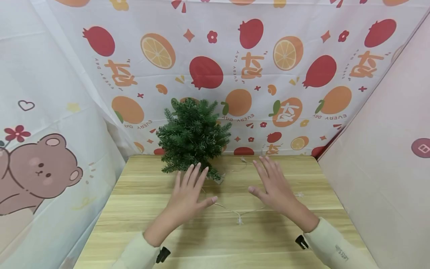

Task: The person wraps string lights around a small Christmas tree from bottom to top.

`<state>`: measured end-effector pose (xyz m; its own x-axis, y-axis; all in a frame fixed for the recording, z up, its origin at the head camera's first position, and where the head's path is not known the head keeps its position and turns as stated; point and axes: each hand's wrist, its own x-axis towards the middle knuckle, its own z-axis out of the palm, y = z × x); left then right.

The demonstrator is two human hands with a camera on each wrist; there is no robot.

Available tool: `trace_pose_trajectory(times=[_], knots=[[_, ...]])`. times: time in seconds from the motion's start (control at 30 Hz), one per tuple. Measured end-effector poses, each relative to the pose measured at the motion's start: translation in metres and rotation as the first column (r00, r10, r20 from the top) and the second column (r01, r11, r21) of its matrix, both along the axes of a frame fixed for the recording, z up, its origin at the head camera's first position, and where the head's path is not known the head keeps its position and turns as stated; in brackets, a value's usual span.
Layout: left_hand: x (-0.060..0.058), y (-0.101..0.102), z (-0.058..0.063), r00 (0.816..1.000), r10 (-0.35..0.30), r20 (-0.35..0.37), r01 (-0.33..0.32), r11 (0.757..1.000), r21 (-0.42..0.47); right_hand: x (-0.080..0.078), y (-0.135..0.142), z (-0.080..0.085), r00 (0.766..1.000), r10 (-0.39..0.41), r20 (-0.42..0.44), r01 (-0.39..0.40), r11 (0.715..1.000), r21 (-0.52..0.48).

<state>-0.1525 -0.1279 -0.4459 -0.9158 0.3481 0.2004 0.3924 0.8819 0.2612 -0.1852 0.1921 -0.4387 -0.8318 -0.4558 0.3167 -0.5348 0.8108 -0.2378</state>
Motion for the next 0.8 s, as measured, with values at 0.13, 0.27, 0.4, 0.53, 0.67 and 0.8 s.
trace_pose_trajectory(times=[0.13, 0.27, 0.4, 0.53, 0.67, 0.8], knots=[[0.006, 0.001, -0.016, 1.0, 0.01, 0.005, -0.01, 1.0, 0.017, 0.003, -0.006, -0.01, 1.0, -0.002, 0.025, 0.003, 1.0, -0.022], [0.011, 0.003, -0.03, 1.0, 0.019, 0.016, -0.019, 1.0, 0.024, 0.006, -0.009, -0.025, 0.999, -0.012, 0.047, 0.014, 0.999, -0.037], [0.012, 0.005, -0.044, 1.0, 0.023, 0.015, -0.024, 0.999, 0.025, 0.009, -0.011, -0.039, 0.998, -0.024, 0.066, 0.026, 0.999, -0.038], [0.014, 0.007, -0.054, 0.999, 0.031, 0.03, -0.032, 0.998, 0.057, 0.012, -0.014, -0.05, 0.997, -0.02, 0.076, 0.024, 0.998, -0.05], [0.015, 0.01, -0.063, 0.997, 0.037, 0.073, -0.042, 0.996, 0.08, 0.015, -0.017, -0.058, 0.996, -0.02, 0.088, 0.027, 0.996, -0.08], [0.014, 0.014, -0.075, 0.994, 0.038, 0.107, -0.049, 0.994, 0.102, 0.015, -0.021, -0.07, 0.996, -0.007, 0.085, 0.016, 0.995, -0.102]])
